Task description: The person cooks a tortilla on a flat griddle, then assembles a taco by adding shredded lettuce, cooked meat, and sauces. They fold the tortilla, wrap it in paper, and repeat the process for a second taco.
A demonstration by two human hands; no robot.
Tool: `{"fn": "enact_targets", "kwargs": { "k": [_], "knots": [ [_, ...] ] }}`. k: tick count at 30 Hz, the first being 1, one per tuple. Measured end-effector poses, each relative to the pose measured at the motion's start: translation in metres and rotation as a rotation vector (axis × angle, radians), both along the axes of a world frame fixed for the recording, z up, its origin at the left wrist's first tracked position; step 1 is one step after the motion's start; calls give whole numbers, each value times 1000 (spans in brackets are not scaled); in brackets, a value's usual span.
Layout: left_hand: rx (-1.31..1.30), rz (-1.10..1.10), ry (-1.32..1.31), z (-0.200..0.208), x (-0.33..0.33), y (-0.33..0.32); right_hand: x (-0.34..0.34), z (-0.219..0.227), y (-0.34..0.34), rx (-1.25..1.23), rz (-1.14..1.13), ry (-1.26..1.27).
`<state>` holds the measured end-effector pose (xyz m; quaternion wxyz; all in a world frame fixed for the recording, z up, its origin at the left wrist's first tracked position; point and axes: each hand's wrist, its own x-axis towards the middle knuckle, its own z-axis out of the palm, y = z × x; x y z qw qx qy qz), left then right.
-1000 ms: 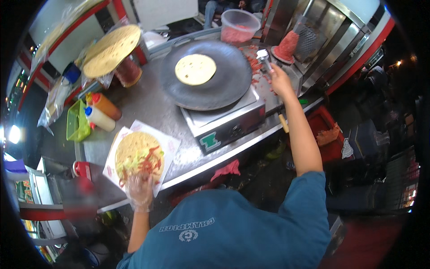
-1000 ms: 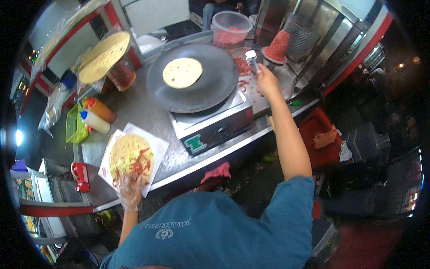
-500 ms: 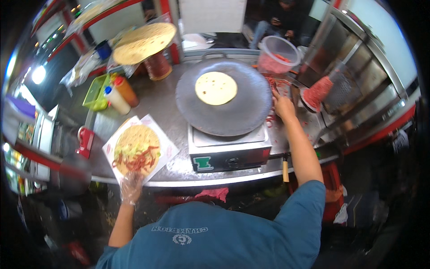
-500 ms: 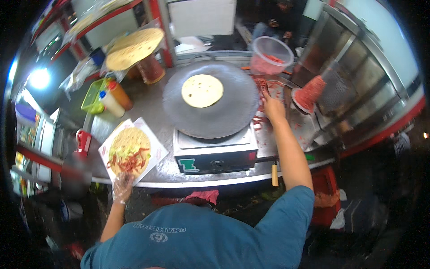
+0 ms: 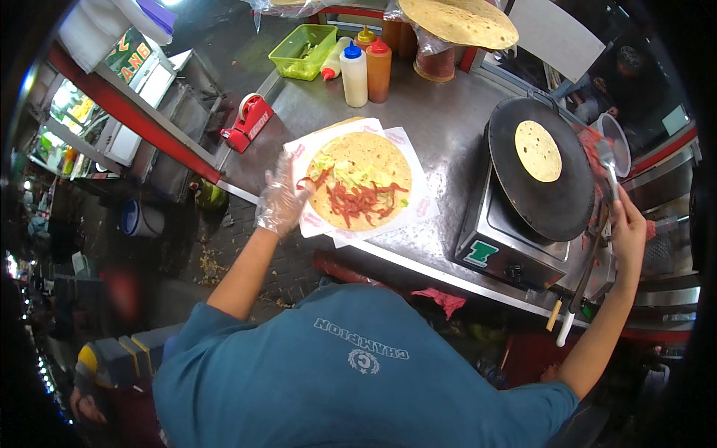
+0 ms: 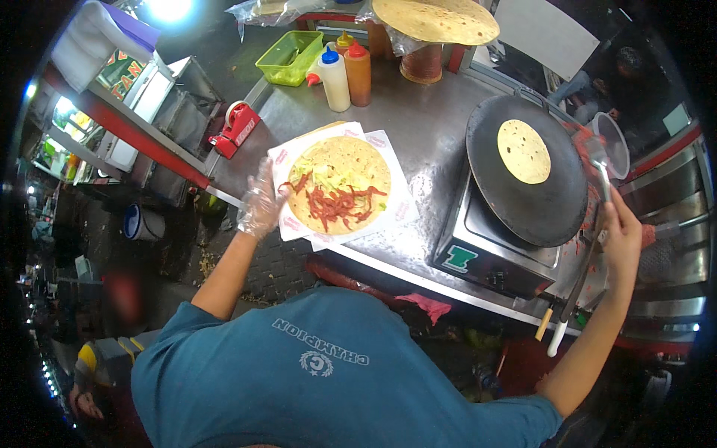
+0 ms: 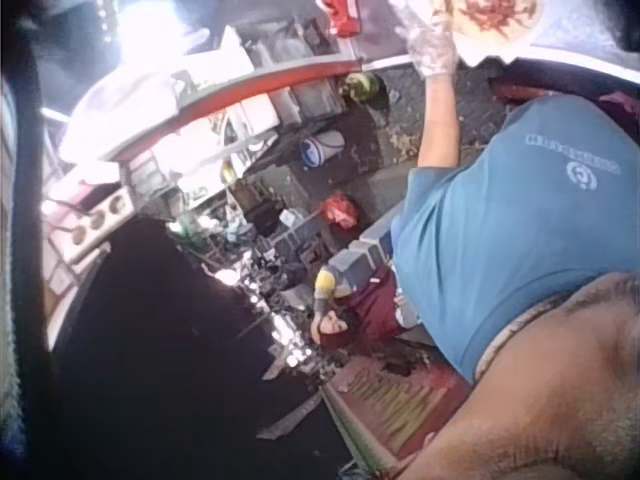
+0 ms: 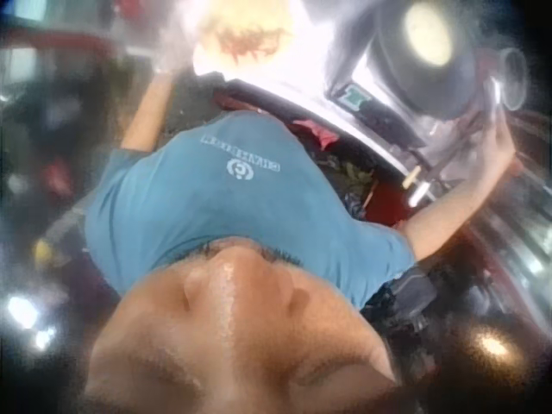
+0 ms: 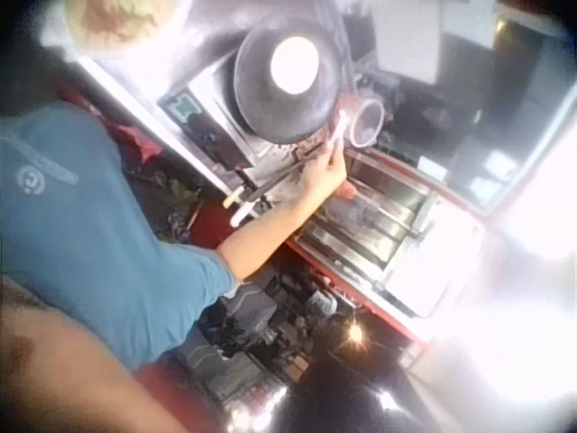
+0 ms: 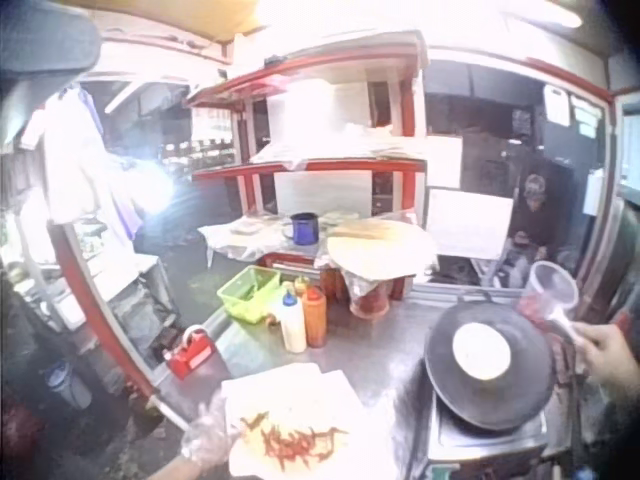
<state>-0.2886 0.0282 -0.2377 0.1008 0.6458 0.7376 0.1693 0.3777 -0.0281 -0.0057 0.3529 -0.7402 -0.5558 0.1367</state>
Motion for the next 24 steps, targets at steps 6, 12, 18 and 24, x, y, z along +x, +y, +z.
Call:
{"fn": "enact_targets", "kwargs": {
  "k": [6,12,18,24],
  "knots": [
    [110,-536,-10,-53,3,8,-268,-61,6,-104,342,-58],
    [-4,-559,-600,-44,-12,24,-413,-190,-9,-283,459,123],
    [310,-788,-306,-45,-24,54,-384,-186,-41,-342,241,267],
    [361,-774,-193,-18,-23,81,-358,-161,-38,-392,216,133]
  ]
}}
